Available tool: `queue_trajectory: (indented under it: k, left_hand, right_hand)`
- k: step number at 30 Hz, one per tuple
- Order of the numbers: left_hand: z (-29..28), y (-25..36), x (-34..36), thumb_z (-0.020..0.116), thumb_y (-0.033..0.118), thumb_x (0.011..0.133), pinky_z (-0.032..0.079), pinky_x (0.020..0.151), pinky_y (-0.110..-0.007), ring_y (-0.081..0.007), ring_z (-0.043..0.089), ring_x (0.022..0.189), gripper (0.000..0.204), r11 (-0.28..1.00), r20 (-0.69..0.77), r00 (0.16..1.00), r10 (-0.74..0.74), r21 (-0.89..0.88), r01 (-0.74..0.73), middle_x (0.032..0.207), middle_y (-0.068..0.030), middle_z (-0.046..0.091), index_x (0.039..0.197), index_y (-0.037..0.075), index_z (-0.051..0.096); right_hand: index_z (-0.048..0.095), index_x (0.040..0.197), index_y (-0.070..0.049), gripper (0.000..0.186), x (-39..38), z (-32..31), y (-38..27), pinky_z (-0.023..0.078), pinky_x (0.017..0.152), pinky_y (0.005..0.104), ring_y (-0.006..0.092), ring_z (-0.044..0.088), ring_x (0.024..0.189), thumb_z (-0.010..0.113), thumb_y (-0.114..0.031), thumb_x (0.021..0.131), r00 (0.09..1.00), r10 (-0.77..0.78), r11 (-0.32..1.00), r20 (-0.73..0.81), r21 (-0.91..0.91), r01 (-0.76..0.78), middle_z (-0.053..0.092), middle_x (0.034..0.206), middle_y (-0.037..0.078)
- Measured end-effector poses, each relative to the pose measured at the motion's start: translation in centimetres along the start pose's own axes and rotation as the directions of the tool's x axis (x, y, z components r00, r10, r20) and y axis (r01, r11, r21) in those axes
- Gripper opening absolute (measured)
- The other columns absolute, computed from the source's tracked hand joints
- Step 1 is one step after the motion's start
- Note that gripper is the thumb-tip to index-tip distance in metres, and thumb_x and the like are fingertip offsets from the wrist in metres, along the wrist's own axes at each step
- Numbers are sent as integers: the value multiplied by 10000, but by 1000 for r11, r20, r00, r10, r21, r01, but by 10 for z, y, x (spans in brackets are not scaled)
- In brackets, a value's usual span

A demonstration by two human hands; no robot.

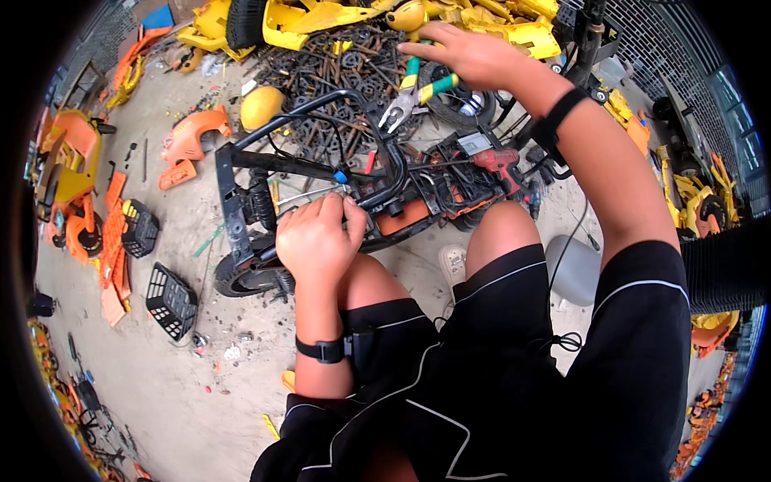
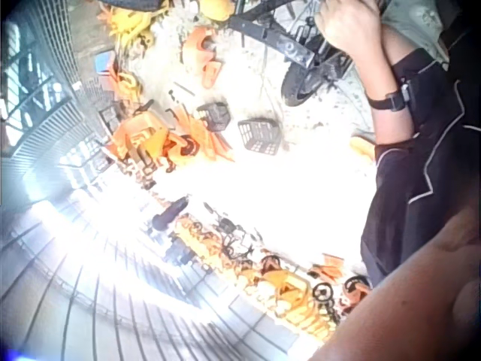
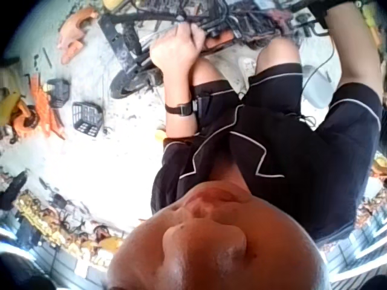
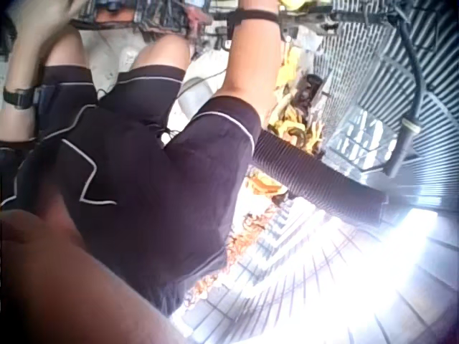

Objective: The person uses pliers to cut cables and wires attached to a black metal motorcycle frame while sitting on a concrete floor.

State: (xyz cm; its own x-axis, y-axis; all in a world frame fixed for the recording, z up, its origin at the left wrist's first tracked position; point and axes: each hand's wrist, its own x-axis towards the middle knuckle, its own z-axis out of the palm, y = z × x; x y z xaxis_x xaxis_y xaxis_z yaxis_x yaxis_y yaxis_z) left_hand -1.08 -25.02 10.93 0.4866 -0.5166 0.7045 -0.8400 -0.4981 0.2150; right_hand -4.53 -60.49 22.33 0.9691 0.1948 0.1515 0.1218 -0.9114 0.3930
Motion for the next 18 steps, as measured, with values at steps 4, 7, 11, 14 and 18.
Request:
queue_trajectory:
  k: [4, 7, 11, 14, 18]
  left_hand:
    - [3, -1, 0, 693, 209, 857, 476, 566, -408, -273, 629, 546, 278, 1000, -41, 999, -9, 21, 10, 599, -49, 626, 630, 120, 559]
    - [3, 1, -3, 684, 209, 861, 477, 559, -408, -270, 635, 548, 278, 998, -49, 999, -2, 57, 5, 596, -53, 625, 627, 122, 563]
    - [6, 8, 1, 679, 202, 858, 469, 547, -416, -275, 620, 527, 276, 995, -84, 996, 29, 96, -21, 578, -62, 612, 623, 117, 561]
    - [5, 9, 0, 671, 188, 855, 470, 538, -421, -278, 608, 508, 274, 986, -93, 994, 56, 164, -41, 546, -66, 588, 615, 110, 565]
    - [12, 6, -3, 646, 157, 855, 453, 505, -427, -278, 576, 481, 237, 981, -106, 990, 94, 180, -73, 542, -63, 574, 632, 98, 594]
  right_hand:
    - [379, 1612, -242, 999, -43, -11, -21, 535, 1046, 465, 414, 481, 1401, 608, 170, 731, 974, 212, 970, -85, 141, -199, 472, 1502, 194]
    - [335, 1627, -169, 994, -79, -6, -53, 437, 1153, 469, 449, 471, 1387, 586, 185, 732, 880, 474, 799, -26, 432, -418, 466, 1498, 240]
    - [345, 1603, -95, 816, -106, 35, -84, 559, 835, 383, 292, 689, 949, 623, -7, 841, 569, 687, 27, 453, 766, -643, 665, 1141, 156]
    - [545, 1246, -18, 448, -119, 79, -113, 552, 629, 374, 209, 671, 759, 648, -28, 811, 504, 415, -632, 758, 638, -440, 647, 887, 99]
    - [600, 892, -25, 105, -127, 95, -159, 523, 538, 394, 221, 625, 634, 647, -115, 864, 468, 243, -805, 850, 446, -391, 607, 767, 81]
